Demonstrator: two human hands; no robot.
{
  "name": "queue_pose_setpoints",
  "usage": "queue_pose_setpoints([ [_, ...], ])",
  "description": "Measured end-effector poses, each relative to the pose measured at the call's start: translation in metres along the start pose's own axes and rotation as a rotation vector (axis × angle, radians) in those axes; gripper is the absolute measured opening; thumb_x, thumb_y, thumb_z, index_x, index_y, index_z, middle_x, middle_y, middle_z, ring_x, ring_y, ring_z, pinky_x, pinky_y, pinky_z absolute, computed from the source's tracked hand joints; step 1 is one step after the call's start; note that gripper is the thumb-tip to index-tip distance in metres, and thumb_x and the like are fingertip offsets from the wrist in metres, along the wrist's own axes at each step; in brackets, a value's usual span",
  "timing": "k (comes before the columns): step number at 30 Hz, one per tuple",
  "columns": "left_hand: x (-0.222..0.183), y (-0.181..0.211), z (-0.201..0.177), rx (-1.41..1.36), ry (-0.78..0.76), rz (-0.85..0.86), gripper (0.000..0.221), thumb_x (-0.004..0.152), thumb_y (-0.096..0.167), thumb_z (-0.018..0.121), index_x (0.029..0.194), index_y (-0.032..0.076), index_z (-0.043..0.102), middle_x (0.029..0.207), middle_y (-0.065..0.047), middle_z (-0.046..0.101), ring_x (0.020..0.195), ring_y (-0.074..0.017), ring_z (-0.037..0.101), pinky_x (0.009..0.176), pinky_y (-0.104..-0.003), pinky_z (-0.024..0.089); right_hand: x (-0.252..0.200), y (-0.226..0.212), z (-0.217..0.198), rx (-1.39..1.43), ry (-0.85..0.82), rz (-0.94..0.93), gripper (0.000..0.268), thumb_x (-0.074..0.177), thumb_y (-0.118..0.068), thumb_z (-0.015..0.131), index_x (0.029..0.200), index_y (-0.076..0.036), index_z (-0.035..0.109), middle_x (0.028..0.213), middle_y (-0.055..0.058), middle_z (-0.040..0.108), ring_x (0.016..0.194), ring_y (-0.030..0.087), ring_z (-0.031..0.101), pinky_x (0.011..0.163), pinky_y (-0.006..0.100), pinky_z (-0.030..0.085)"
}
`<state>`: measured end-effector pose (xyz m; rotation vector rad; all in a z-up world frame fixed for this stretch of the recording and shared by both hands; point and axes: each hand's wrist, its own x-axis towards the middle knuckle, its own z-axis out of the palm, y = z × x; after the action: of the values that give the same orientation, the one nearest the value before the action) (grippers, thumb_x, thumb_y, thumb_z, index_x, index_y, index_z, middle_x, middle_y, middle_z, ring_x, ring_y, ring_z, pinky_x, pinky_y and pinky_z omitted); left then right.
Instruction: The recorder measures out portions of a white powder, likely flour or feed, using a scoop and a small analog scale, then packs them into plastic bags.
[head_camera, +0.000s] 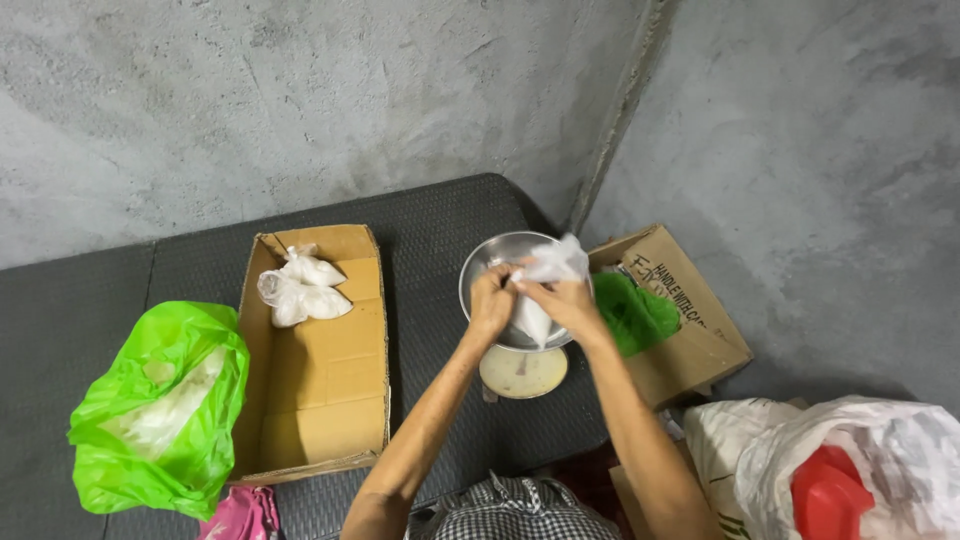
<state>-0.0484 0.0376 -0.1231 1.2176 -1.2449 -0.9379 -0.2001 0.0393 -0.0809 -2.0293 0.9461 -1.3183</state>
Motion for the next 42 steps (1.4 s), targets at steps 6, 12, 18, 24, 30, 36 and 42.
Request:
queue_pose_setpoints([
  [6, -0.003, 0.015, -0.005, 0.039, 0.100, -0.023, 0.021, 0.093, 0.016, 0.064, 0.100, 0.001, 0.076, 0.084, -0.009, 0.075, 0.077, -0.0159, 0.068, 0.073, -0.032, 0.053, 0.023, 0.040, 0.000, 0.421, 0.171, 0.566, 0.011, 0.096, -0.004, 0.064, 0.103, 0.000, 0.072, 0.075, 0.007, 0.066, 0.059, 0.013, 0.056, 0.050, 0.026, 0.044],
  [12, -0.012, 0.012, -0.003, -0.074, 0.254, -0.104, 0.021, 0.094, 0.017, 0.063, 0.103, 0.002, 0.075, 0.079, -0.005, 0.071, 0.071, -0.0123, 0.063, 0.067, -0.030, 0.051, 0.028, -0.003, -0.007, 0.493, 0.066, 0.483, 0.039, 0.084, 0.000, 0.069, 0.117, -0.015, 0.055, 0.087, 0.000, 0.072, 0.072, 0.009, 0.070, 0.059, 0.024, 0.055],
  [18, -0.009, -0.009, 0.012, -0.137, 0.327, -0.108, 0.020, 0.096, 0.018, 0.067, 0.101, 0.001, 0.076, 0.074, -0.003, 0.070, 0.065, -0.0084, 0.061, 0.059, -0.026, 0.050, -0.002, 0.018, 0.020, 0.070, 0.044, 0.404, 0.024, 0.089, -0.006, 0.077, 0.112, -0.003, 0.074, 0.101, 0.009, 0.078, 0.087, 0.013, 0.074, 0.076, 0.025, 0.059],
  [24, -0.010, -0.001, 0.015, -0.172, 0.351, -0.100, 0.017, 0.095, 0.015, 0.070, 0.101, 0.001, 0.076, 0.077, -0.005, 0.074, 0.066, -0.0086, 0.067, 0.061, -0.024, 0.053, -0.012, -0.004, 0.024, -0.208, 0.110, 0.002, 0.034, 0.078, 0.000, 0.076, 0.111, -0.003, 0.073, 0.115, 0.012, 0.072, 0.107, 0.030, 0.067, 0.094, 0.037, 0.053],
  [30, -0.005, -0.023, 0.018, -0.300, 0.398, -0.121, 0.016, 0.091, 0.004, 0.069, 0.104, -0.001, 0.077, 0.083, -0.005, 0.074, 0.071, -0.0097, 0.065, 0.063, -0.025, 0.053, -0.003, -0.015, 0.026, -0.307, 0.114, -0.055, 0.023, 0.079, -0.003, 0.076, 0.102, -0.005, 0.075, 0.106, 0.011, 0.072, 0.101, 0.033, 0.065, 0.090, 0.043, 0.052],
  [36, -0.002, -0.022, 0.024, -0.280, 0.389, -0.026, 0.015, 0.088, 0.004, 0.071, 0.102, 0.000, 0.075, 0.093, -0.006, 0.073, 0.077, -0.0106, 0.068, 0.068, -0.025, 0.057, 0.005, 0.020, 0.031, -0.172, 0.183, 0.097, 0.008, 0.084, -0.006, 0.074, 0.091, -0.003, 0.072, 0.085, 0.012, 0.075, 0.078, 0.026, 0.074, 0.075, 0.037, 0.057],
  [42, -0.006, -0.013, 0.023, 0.008, 0.402, 0.118, 0.014, 0.084, 0.004, 0.076, 0.097, 0.000, 0.078, 0.095, -0.011, 0.070, 0.075, -0.0141, 0.066, 0.068, -0.029, 0.056, 0.007, 0.021, 0.034, -0.166, 0.270, 0.272, 0.012, 0.086, -0.008, 0.073, 0.095, 0.000, 0.072, 0.082, 0.014, 0.076, 0.073, 0.023, 0.076, 0.068, 0.035, 0.058],
])
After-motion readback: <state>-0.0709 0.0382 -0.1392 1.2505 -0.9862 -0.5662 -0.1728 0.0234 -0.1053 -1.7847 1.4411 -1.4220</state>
